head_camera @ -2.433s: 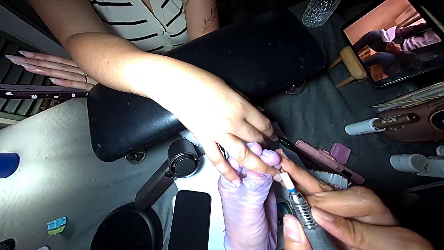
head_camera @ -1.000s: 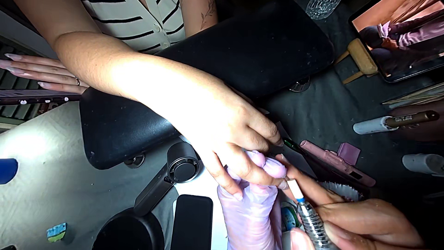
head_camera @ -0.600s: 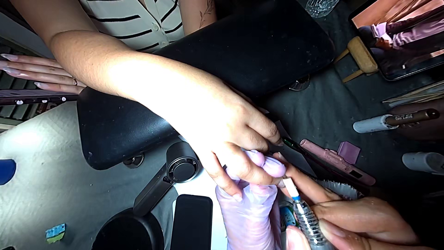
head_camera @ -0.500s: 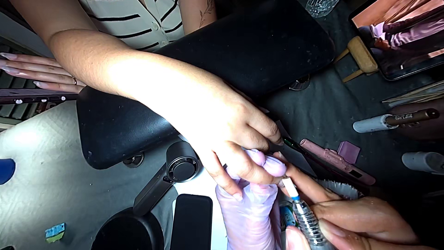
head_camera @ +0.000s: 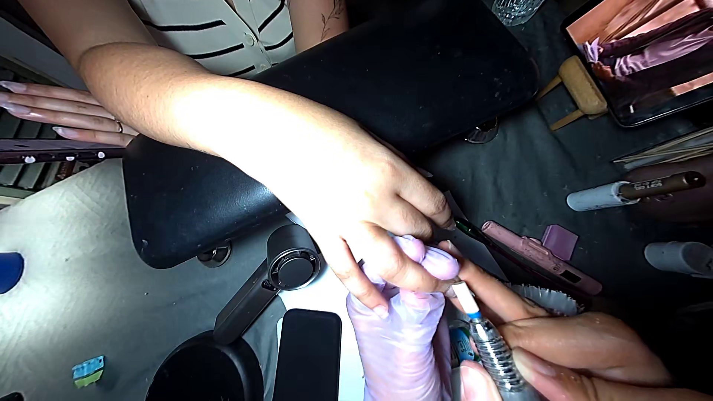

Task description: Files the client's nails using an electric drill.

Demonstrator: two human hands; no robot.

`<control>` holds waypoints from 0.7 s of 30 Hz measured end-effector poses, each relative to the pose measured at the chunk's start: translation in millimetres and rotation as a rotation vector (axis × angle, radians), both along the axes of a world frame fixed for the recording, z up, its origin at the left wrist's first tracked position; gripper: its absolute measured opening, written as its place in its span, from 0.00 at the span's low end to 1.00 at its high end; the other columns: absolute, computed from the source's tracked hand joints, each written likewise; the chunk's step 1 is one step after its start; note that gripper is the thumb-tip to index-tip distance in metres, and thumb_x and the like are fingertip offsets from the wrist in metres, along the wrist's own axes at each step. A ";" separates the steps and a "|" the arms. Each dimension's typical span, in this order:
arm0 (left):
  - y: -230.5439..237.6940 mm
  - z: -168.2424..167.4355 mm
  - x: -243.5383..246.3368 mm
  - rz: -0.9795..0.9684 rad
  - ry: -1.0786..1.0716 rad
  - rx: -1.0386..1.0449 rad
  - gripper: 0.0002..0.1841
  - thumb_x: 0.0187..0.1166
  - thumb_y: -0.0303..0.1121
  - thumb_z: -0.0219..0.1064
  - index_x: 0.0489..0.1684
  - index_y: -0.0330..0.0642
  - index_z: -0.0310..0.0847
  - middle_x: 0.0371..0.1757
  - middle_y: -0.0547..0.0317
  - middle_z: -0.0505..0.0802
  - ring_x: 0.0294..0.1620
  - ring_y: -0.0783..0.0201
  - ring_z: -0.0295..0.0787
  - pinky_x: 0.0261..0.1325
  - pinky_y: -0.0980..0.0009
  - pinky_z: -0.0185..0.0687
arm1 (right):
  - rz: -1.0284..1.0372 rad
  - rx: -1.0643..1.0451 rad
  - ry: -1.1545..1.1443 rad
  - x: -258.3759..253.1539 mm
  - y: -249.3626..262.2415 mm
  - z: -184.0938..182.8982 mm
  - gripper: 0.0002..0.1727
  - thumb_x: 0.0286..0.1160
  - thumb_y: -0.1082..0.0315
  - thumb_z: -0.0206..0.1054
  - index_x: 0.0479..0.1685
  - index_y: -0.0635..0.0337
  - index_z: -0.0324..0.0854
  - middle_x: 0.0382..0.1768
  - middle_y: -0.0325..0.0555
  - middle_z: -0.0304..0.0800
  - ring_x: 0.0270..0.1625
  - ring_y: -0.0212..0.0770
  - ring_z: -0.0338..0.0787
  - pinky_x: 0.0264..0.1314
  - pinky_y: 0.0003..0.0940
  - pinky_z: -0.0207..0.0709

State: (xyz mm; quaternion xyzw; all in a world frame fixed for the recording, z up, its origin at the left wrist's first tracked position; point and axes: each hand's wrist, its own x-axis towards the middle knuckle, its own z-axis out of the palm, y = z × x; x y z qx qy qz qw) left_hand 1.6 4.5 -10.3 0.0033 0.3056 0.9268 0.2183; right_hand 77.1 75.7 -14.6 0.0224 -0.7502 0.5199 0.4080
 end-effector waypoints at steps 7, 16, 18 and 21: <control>-0.5 -5.8 -1.7 0.027 0.080 -0.083 0.06 0.71 0.29 0.78 0.38 0.39 0.88 0.36 0.58 0.94 0.43 0.72 0.93 0.51 0.77 0.88 | -0.036 -0.100 0.027 0.5 3.2 -2.3 0.08 0.73 0.71 0.71 0.41 0.63 0.76 0.48 0.45 0.88 0.63 0.40 0.91 0.67 0.38 0.89; -0.4 -4.8 -2.1 0.034 0.103 -0.099 0.05 0.71 0.30 0.78 0.37 0.40 0.89 0.36 0.59 0.94 0.44 0.73 0.92 0.52 0.78 0.87 | -0.071 -0.063 0.033 -0.7 1.7 -3.6 0.10 0.71 0.69 0.72 0.39 0.63 0.74 0.44 0.46 0.86 0.59 0.40 0.92 0.67 0.40 0.89; -0.7 -5.9 -1.5 0.034 0.085 -0.097 0.06 0.69 0.28 0.79 0.38 0.38 0.89 0.36 0.58 0.94 0.43 0.72 0.92 0.50 0.78 0.88 | -0.091 -0.064 0.018 -0.1 -0.1 -2.7 0.11 0.72 0.69 0.73 0.40 0.64 0.75 0.44 0.46 0.86 0.57 0.39 0.91 0.66 0.39 0.89; -0.7 -5.9 -1.3 0.036 0.076 -0.098 0.07 0.69 0.26 0.79 0.38 0.38 0.88 0.36 0.58 0.94 0.44 0.71 0.92 0.52 0.77 0.88 | -0.075 -0.077 0.000 0.4 0.4 -0.6 0.09 0.73 0.70 0.71 0.41 0.64 0.76 0.45 0.45 0.87 0.59 0.38 0.92 0.68 0.39 0.88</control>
